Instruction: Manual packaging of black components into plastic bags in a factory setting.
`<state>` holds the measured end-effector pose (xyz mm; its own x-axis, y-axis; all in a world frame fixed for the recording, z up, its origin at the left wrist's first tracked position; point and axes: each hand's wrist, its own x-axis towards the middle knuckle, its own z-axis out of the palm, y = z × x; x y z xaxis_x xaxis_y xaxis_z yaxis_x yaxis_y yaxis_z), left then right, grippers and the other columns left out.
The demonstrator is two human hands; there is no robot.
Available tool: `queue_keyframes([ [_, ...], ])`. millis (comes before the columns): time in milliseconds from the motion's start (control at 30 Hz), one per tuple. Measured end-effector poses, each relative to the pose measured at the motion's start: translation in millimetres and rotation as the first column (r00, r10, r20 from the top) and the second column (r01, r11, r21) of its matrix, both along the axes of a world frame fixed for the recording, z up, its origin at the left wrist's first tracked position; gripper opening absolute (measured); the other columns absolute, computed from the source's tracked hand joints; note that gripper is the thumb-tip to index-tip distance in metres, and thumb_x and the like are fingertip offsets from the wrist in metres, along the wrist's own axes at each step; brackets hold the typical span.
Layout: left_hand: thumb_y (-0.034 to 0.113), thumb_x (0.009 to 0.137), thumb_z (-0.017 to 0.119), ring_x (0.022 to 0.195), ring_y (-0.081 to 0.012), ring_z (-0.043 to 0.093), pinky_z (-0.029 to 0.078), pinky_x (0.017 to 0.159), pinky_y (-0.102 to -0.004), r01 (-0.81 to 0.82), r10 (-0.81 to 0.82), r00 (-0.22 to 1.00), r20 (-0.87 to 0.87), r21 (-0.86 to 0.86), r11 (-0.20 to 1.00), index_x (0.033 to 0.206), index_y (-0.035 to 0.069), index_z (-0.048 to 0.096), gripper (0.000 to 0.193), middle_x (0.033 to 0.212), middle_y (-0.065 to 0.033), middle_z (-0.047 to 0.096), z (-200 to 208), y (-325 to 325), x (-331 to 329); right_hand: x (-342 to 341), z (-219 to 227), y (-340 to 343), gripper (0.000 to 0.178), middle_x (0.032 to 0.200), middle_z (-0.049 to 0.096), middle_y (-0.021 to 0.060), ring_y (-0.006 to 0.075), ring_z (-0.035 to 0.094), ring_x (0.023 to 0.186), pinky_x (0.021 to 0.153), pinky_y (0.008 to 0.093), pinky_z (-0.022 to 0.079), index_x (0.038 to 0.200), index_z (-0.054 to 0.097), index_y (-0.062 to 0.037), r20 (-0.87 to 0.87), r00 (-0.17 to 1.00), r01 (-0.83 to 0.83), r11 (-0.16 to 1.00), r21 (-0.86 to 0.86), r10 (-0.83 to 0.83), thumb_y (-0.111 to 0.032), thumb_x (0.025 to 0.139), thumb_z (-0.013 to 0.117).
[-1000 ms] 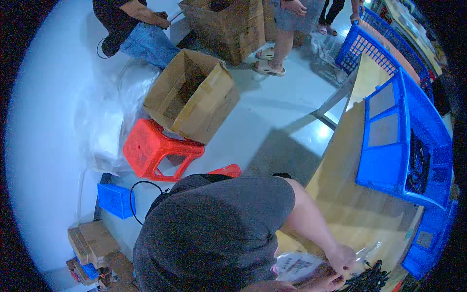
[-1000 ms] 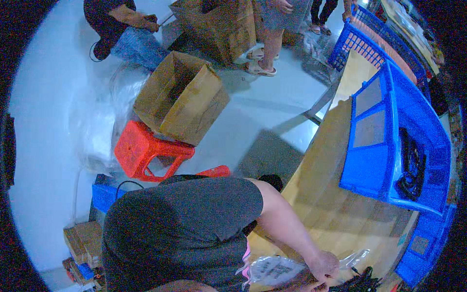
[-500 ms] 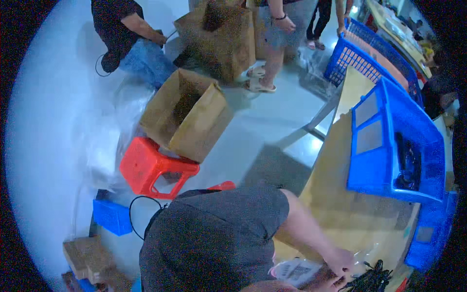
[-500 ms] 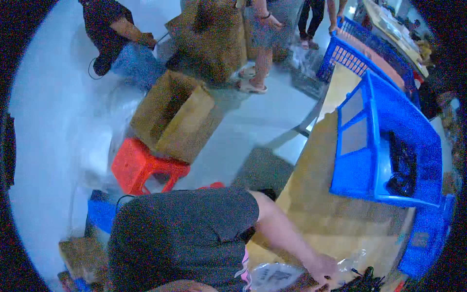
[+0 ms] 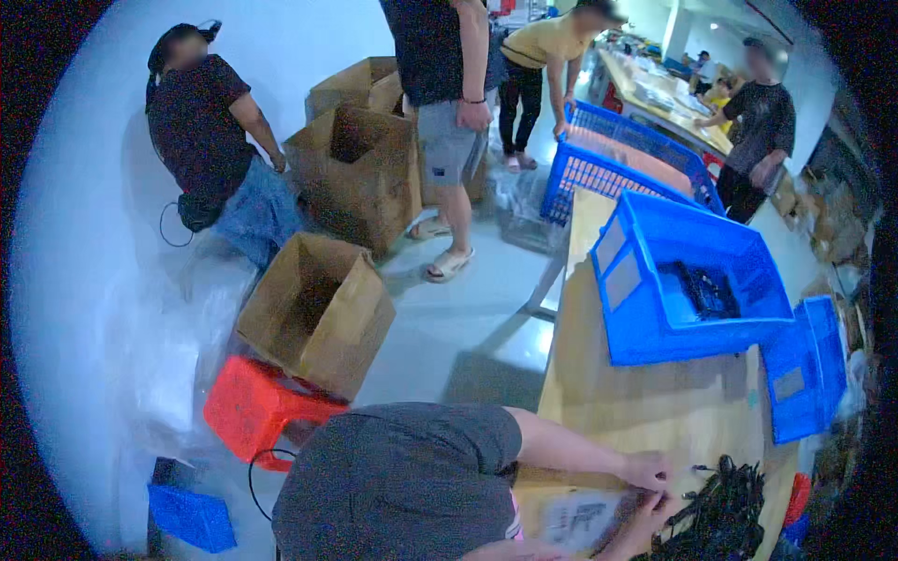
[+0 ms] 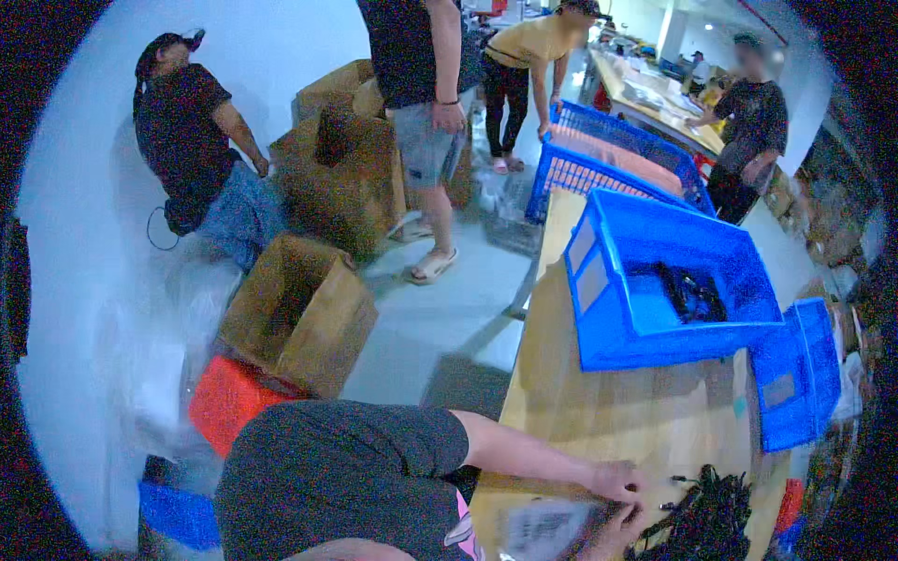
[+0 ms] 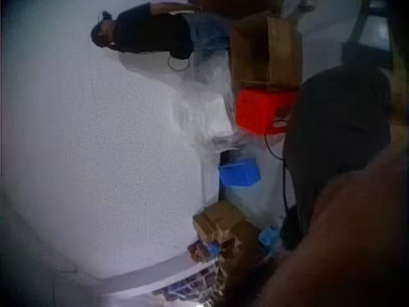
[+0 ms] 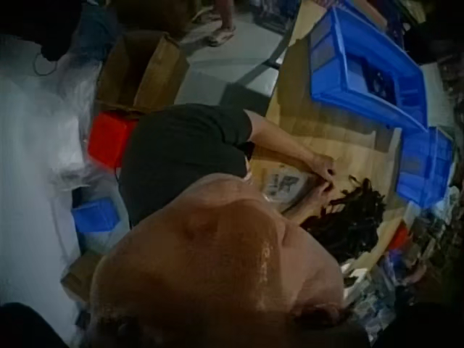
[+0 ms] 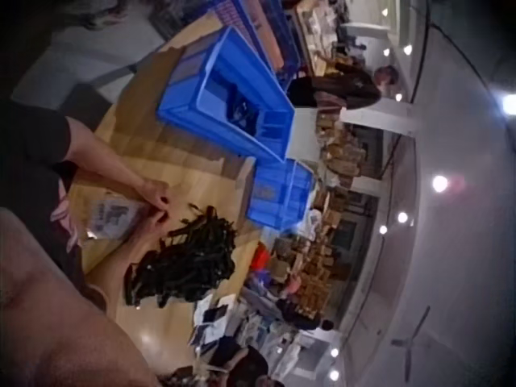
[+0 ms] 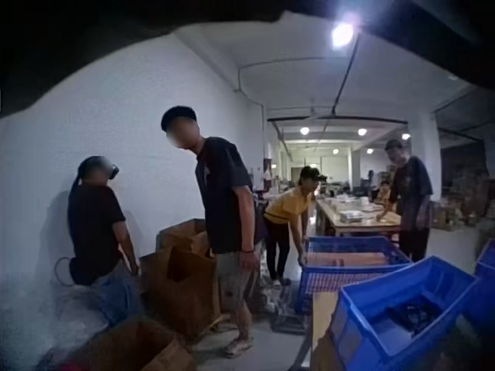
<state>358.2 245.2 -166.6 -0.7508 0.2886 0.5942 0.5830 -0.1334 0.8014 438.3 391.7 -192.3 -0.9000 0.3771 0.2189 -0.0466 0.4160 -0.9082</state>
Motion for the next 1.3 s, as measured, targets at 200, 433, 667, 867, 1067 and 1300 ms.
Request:
queue_keyframes([
  [200,0.034,0.084,0.067,0.056,-0.0218,0.051,0.043,0.056,-0.0395,0.104,-0.089,0.992,0.09,-0.179,0.978,0.074,0.001,0.063,0.034,0.062,-0.0161,0.055,8.5,-8.5,3.3,5.5,42.3,-32.7,0.024,0.102,0.067,0.019,0.0293,0.064,0.093,0.084,0.0396,0.051,0.109,0.064,0.0039,-0.091,0.993,-0.056,0.971,0.234,0.079,-0.015,0.096,0.056],
  [433,0.032,0.087,0.063,0.061,-0.0173,0.058,0.046,0.058,-0.0406,-0.053,0.056,0.998,0.008,-0.255,0.966,0.078,0.004,0.065,0.03,0.069,-0.0169,0.061,13.6,-1.5,1.2,-1.6,33.1,-16.5,0.026,0.1,0.067,0.0181,0.0283,0.064,0.09,0.082,0.0393,0.05,0.11,0.063,0.0031,-0.108,0.992,-0.032,0.972,0.234,0.059,-0.018,0.097,0.054],
  [667,0.023,0.09,0.067,0.068,-0.0094,0.062,0.051,0.059,-0.0297,0.139,-0.08,0.944,0.319,-0.167,0.976,0.094,0.003,0.068,0.02,0.076,-0.0045,0.066,9.0,-9.2,15.8,-9.2,13.3,-17.4,0.022,0.097,0.067,0.0212,0.0295,0.066,0.086,0.075,0.04,0.052,0.104,0.061,0.0028,-0.095,0.995,-0.004,0.988,0.157,0.019,-0.016,0.094,0.055],
  [867,-0.008,0.076,0.05,0.074,-0.0157,0.065,0.05,0.062,-0.0315,0.076,-0.094,0.988,-0.122,-0.146,0.986,0.094,0.0,0.065,0.025,0.081,-0.0074,0.066,108.5,-61.3,80.4,-6.7,19.1,-27.5,0.021,0.087,0.067,0.0166,0.0201,0.066,0.083,0.069,0.0361,0.052,0.099,0.062,0.0027,-0.087,0.995,-0.053,0.997,-0.064,0.047,-0.016,0.092,0.057],
  [1067,0.001,0.084,0.047,0.064,-0.0249,0.062,0.047,0.052,-0.0337,0.323,-0.333,0.532,-0.779,-0.176,0.93,0.082,0.002,0.066,0.019,0.082,-0.0104,0.065,319.6,-115.8,185.0,-8.0,47.2,-36.2,0.022,0.085,0.068,0.0187,0.0251,0.067,0.077,0.071,0.0358,0.051,0.099,0.065,0.0024,-0.108,0.994,0.025,0.997,0.078,-0.017,-0.017,0.091,0.058],
  [1300,0.02,0.053,0.064,0.061,-0.0197,0.06,0.043,0.047,-0.0258,0.308,-0.431,0.778,-0.457,-0.32,0.896,0.078,0.006,0.066,0.029,0.079,-0.0089,0.064,351.1,-148.8,255.7,-13.7,20.5,-13.5,0.023,0.083,0.07,0.0181,0.0243,0.069,0.074,0.069,0.0344,0.053,0.099,0.066,0.0034,-0.141,0.988,0.053,0.996,-0.075,-0.063,-0.017,0.091,0.061],
])
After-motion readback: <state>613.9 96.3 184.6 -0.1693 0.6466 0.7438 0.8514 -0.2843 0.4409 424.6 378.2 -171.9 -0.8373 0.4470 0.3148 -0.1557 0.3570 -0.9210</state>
